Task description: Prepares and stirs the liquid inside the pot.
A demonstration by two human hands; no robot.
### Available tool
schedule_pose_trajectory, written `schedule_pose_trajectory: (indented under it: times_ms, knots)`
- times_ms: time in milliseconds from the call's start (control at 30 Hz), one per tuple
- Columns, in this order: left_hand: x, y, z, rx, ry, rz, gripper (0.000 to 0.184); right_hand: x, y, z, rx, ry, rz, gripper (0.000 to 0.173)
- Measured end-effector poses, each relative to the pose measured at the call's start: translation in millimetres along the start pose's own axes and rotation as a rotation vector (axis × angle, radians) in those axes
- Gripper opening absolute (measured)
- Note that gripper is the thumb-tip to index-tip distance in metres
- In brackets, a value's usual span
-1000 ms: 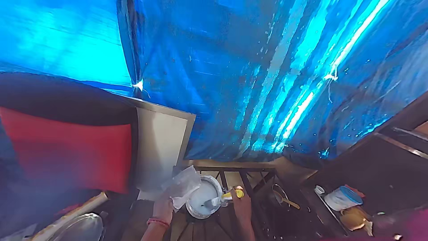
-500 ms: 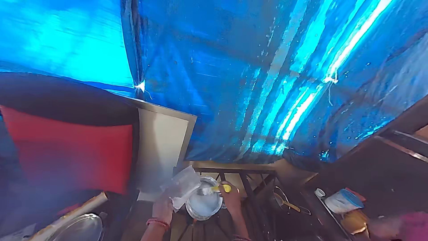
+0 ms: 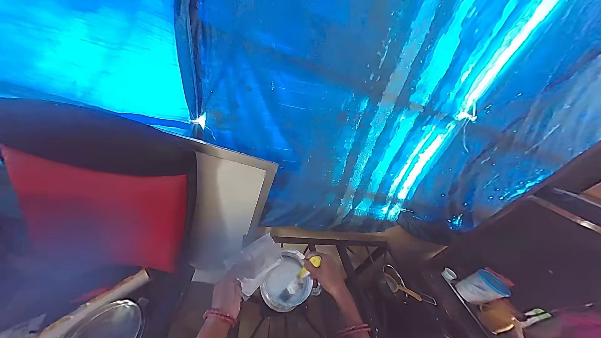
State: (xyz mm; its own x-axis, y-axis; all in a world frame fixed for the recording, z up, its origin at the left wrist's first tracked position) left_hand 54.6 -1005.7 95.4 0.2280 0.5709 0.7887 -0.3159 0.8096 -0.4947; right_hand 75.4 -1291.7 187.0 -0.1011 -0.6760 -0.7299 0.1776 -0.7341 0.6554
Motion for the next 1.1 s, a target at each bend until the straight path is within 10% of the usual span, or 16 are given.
schedule_pose_trajectory:
  times_ms: [167,333,533,700,900,1100]
  knots:
    - [-2,4,-1,-0.01,-0.004,-0.036,0.03,-4,16,-8,0.242,0.023,0.103,0.029]
    - [5,-7,5,-0.022,0.002,0.022,0.027,-3,-6,-3,-0.047,0.048,-0.057,0.026]
    - [-1,-5,-1,-0.04,-0.005,0.041,0.032,-11,13,-7,0.202,0.05,0.134,0.029]
    - [0,-8,1,-0.005,0.006,0.083,0.028,-22,-16,-8,-0.14,0.079,0.062,0.027]
    - [-1,1,-1,0.007,0.009,0.06,0.031,-12,13,-9,0.186,0.037,0.13,0.027]
    - [2,-1,-3,0.014,0.007,0.074,0.031,17,1,16,0.069,0.014,-0.125,0.025]
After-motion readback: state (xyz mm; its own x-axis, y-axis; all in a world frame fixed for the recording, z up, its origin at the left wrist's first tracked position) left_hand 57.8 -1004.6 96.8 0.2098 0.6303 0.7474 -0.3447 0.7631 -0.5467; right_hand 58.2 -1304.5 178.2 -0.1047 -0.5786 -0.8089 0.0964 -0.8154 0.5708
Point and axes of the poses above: each hand's wrist, its own z-axis away from the middle knuckle, its own y-axis out of the back of the hand, x = y × z, the point moved 10 cm from there along -z, towards the middle knuckle, and after that the axes turned 8 degrees about -x, right-handed, at the moved point
